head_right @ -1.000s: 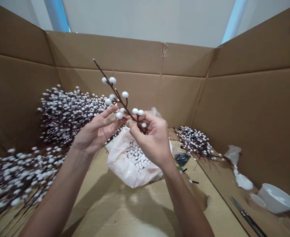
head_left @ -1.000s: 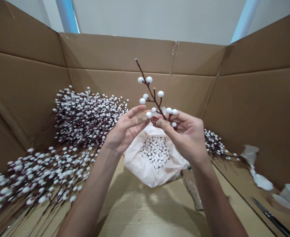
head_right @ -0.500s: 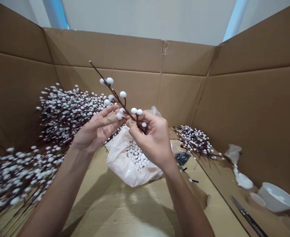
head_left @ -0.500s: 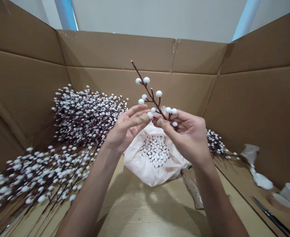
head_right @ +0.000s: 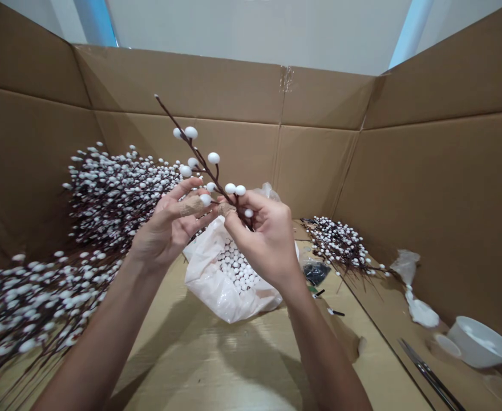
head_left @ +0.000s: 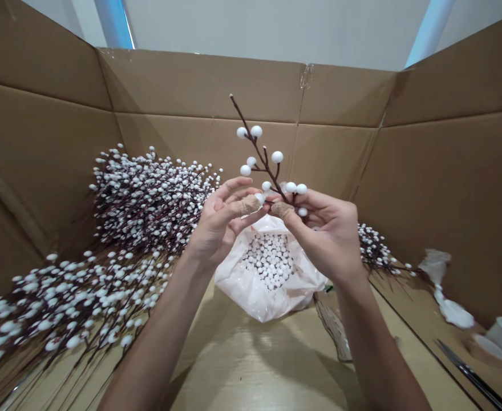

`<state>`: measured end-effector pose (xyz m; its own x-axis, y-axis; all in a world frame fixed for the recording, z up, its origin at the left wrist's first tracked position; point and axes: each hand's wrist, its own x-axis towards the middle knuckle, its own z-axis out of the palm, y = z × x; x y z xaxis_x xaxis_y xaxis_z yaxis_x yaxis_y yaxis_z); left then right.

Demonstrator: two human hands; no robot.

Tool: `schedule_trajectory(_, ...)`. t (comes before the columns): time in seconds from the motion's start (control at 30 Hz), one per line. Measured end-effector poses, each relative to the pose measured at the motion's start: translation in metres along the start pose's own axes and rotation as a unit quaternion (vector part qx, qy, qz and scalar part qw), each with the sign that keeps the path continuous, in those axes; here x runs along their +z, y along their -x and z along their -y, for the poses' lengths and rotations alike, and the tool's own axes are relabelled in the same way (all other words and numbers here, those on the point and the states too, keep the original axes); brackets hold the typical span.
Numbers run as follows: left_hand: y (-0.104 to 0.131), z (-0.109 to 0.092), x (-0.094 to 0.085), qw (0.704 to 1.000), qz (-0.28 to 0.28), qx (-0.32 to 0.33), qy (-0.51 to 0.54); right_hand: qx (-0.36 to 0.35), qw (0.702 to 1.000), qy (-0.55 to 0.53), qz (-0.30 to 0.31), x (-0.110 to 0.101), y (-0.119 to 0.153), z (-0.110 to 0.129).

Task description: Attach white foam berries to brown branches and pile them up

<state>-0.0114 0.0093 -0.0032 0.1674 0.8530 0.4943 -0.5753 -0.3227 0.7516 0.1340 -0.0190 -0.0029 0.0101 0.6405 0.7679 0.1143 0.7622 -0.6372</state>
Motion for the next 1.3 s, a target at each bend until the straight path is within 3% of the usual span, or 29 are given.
schedule_trajectory(0.33,-0.002,0.007,0.001,1.0,-0.008,0.006,0.029,-0.046,0.997,0.065,-0.015,-0.001,0.0,-0.002)
schedule_trajectory(0.8,-0.003,0.013,0.004,0.999,-0.03,0.027,0.026,-0.042,0.998,0.024,-0.033,0.0,-0.002,-0.006)
schedule_trajectory(1.3,0.0,0.005,0.007,0.999,-0.017,0.045,-0.017,-0.053,0.997,0.033,-0.036,0.002,0.0,-0.005)
